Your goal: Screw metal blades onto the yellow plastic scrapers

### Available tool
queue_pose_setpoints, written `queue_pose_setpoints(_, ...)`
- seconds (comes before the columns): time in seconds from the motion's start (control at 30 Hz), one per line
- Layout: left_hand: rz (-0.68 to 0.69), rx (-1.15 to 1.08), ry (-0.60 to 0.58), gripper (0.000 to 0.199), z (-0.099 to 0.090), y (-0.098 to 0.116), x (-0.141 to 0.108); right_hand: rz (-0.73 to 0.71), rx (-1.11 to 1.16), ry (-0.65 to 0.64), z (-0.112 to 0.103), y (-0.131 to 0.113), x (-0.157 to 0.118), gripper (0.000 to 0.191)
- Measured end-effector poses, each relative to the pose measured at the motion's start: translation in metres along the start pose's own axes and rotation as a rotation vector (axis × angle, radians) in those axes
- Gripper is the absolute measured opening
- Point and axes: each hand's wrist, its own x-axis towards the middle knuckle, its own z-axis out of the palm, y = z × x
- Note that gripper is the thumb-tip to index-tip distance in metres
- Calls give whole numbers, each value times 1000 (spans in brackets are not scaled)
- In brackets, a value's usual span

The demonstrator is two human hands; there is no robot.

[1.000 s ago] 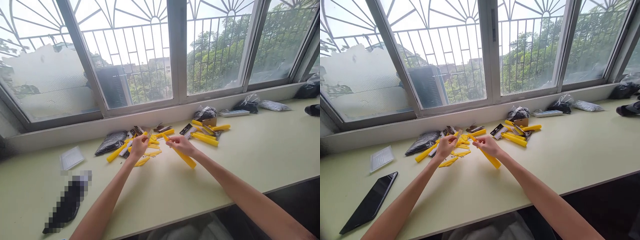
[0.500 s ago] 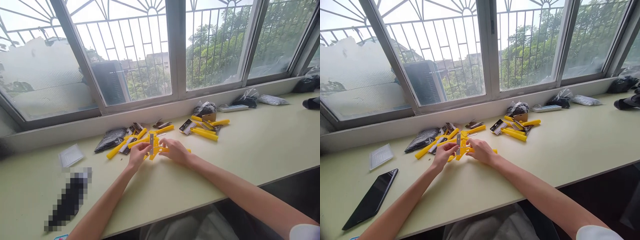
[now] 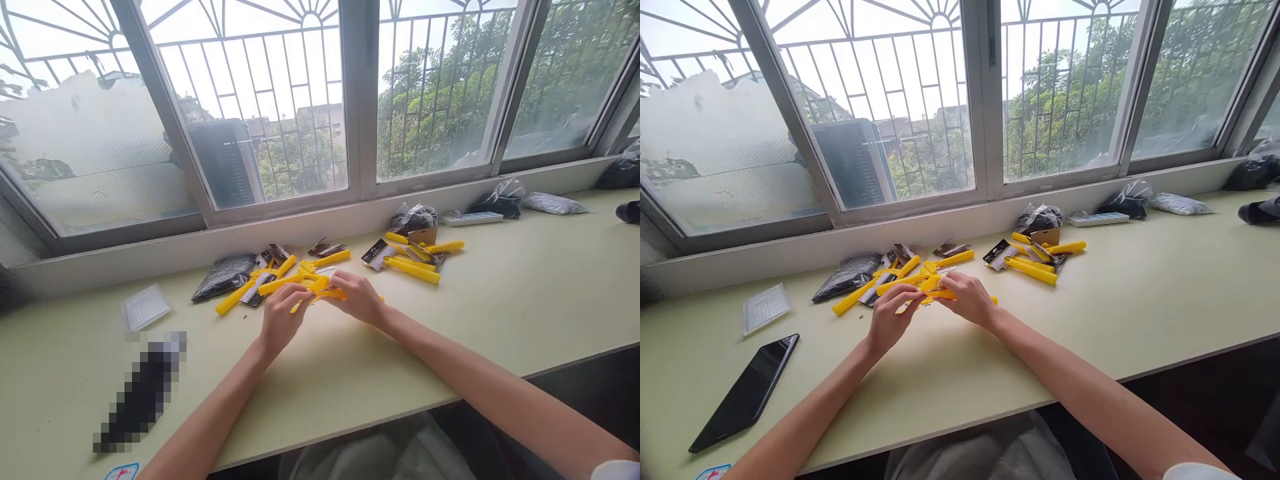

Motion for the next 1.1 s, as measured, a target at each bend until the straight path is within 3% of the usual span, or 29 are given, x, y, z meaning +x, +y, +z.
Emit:
queue_pose_setpoints(0.17,178,189,50,20,-12,13,7,-108,-1,83,-6,2,-1,19)
queue_pose_setpoints(0.37,298,334,73,15,-23,21,13,-226,-47,121,-17,1,0,11)
queue_pose_setpoints(0.67,323,263,145,14,-19,34,13,-323,-122,163,-26,-1,1,23)
queue_pose_setpoints(0.9,234,230,151,16,-20,37,15,-323,-119,157,-27,-2,2,15)
queue_pose_setpoints(1.1,300,242,165,12,-22,35,15,-376,-171,186,-30,-3,2,16)
